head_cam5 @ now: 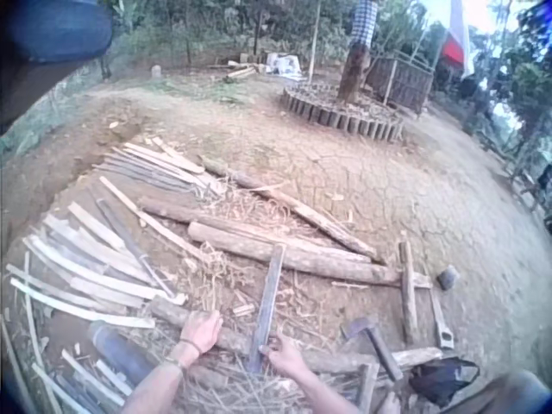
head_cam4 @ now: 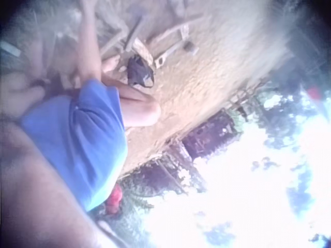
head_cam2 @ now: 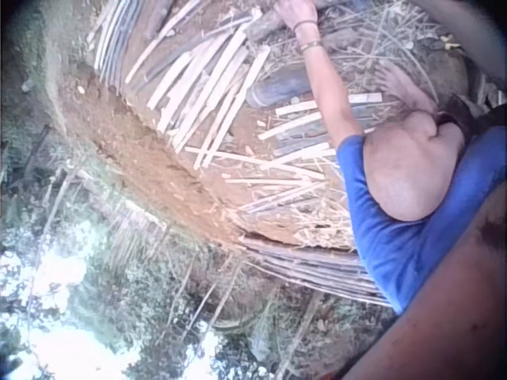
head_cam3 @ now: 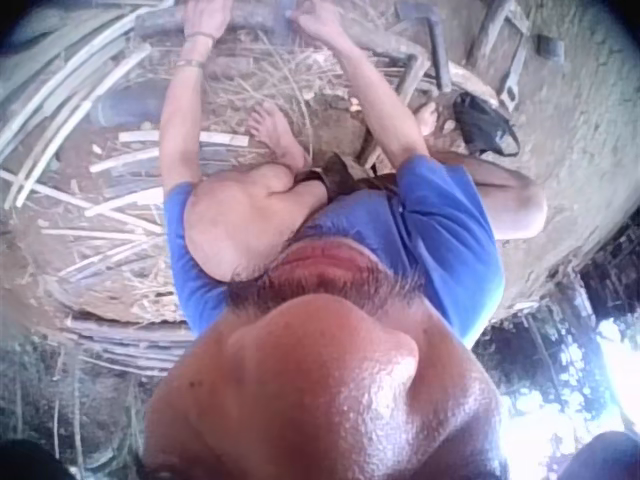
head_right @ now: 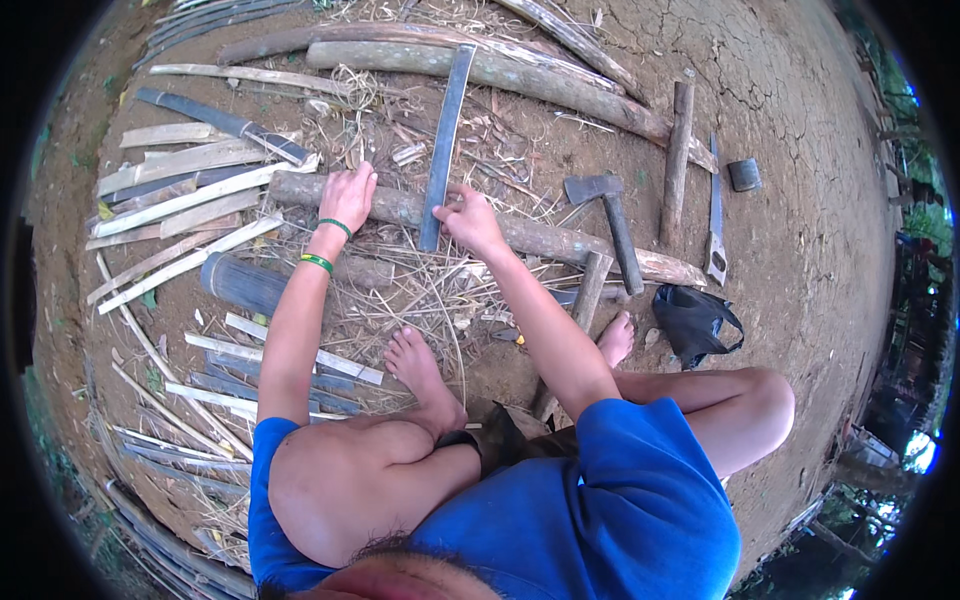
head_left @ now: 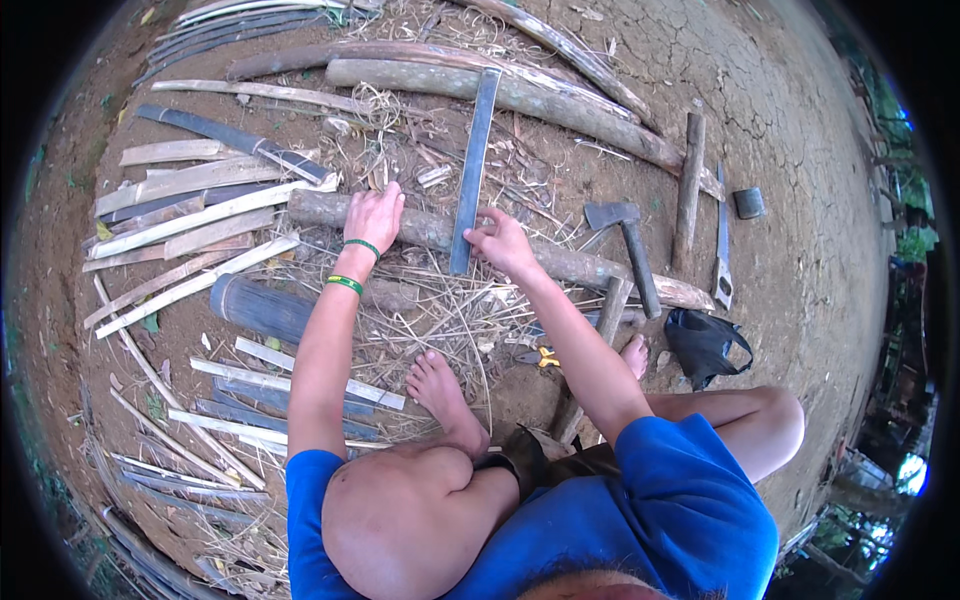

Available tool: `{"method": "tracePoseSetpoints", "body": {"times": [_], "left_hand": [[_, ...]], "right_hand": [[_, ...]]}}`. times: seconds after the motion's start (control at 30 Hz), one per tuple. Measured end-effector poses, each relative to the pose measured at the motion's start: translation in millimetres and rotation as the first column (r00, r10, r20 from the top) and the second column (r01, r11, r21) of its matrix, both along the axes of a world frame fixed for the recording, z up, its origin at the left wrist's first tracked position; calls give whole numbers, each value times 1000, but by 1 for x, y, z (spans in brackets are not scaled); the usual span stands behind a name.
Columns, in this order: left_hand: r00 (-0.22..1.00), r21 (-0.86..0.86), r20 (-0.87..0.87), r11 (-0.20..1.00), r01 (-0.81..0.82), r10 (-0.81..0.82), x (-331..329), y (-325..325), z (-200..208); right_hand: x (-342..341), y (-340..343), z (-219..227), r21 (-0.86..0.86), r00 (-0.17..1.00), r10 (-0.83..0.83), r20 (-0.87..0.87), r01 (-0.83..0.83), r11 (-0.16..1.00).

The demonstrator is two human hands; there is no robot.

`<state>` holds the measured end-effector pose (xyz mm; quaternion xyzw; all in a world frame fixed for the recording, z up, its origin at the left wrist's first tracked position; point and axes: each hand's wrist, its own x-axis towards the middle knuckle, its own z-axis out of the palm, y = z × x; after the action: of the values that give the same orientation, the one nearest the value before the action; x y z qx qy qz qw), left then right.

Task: The person sits on the ground and uses a machete to split a long piece of bamboo into smaller strips. They repeatedly position the bamboo on a log, strike it with the machete, and separate the resulting pieces.

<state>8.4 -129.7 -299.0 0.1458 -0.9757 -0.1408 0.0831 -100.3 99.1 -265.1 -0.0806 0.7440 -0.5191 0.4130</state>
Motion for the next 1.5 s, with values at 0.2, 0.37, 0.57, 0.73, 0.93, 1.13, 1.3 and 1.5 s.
{"method": "tracePoseSetpoints", "body": {"times": [0.2,0.37,0.57,0.73,0.93,1.13,1.3,1.5], "left_hand": [[984,-62,-137,990,-125,115,14,19,5],[979,-37,-137,987,-155,148,15,18,8],[948,-127,-163,948,-293,272,37,-11,11],[895,-79,-167,900,-429,413,55,-42,4],[884,-137,-117,875,-465,452,51,-49,8],[858,-163,-162,844,-511,488,50,-49,0],[858,-165,-73,842,-514,509,41,-48,6],[825,-151,-52,813,-563,562,44,-50,8]], "right_hand": [[-19,-7,-2,216,993,72,-95,-50,975],[-17,-29,-4,-56,996,-86,24,87,995],[-11,-57,-11,-178,984,-81,161,110,978],[4,-93,-6,-191,986,-31,166,63,979],[-1,-97,8,-43,995,25,97,-20,999],[-5,-82,-15,-117,994,37,102,-25,993],[-2,-78,-36,-148,1000,3,-14,-5,989],[22,-83,-22,-22,963,-37,-266,32,999]]}}
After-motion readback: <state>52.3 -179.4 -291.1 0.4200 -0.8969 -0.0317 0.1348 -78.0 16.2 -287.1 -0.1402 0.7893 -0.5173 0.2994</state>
